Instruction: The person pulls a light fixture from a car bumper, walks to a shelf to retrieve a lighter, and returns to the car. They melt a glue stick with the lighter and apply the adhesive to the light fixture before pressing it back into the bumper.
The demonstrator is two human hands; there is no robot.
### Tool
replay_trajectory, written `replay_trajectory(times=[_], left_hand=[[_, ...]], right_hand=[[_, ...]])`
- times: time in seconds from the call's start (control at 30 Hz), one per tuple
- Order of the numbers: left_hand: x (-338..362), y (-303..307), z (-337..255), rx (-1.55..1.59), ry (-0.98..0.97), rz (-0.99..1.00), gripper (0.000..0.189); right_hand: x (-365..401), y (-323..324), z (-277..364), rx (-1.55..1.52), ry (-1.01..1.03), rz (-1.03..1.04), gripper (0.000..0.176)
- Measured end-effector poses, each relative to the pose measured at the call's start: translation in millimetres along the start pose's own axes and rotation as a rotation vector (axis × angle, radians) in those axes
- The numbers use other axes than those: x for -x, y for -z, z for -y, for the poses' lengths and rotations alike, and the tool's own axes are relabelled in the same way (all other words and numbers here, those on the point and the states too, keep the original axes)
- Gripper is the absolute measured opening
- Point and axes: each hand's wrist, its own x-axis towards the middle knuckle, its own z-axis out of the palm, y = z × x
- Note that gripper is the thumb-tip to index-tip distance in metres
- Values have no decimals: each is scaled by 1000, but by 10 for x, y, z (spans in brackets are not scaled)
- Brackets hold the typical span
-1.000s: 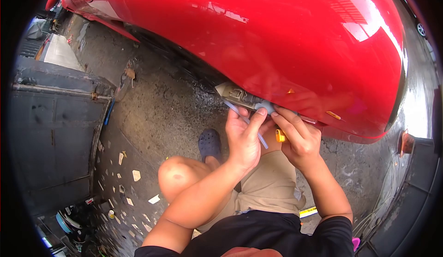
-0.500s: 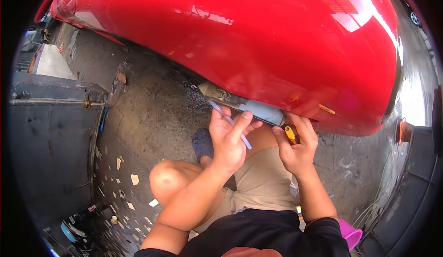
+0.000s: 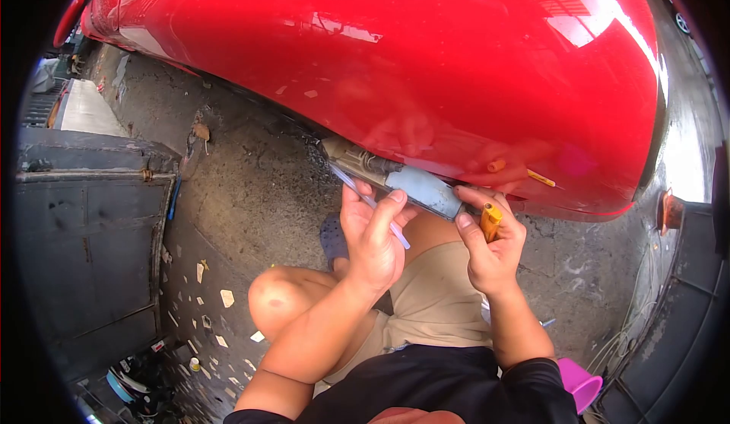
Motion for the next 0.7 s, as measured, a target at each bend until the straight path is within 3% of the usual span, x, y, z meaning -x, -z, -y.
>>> replay_trajectory(times=[0.23,0.4,0.6,0.7], left_hand=[[62,-71,-41,-78,-11,-39,31],[53,15,-41,-54,-8,-28,33],[51,72,-25,-82,-47,-43,30],[69,48,-44,-108,-38,-62,30]], right_hand=[[51,63,189,-284,-479,53,24],[-24,26,226,-116,-306,120,19],[-45,-51,165,-64,-315,89,16],[-31,-56,208,-461,-663,19,16]])
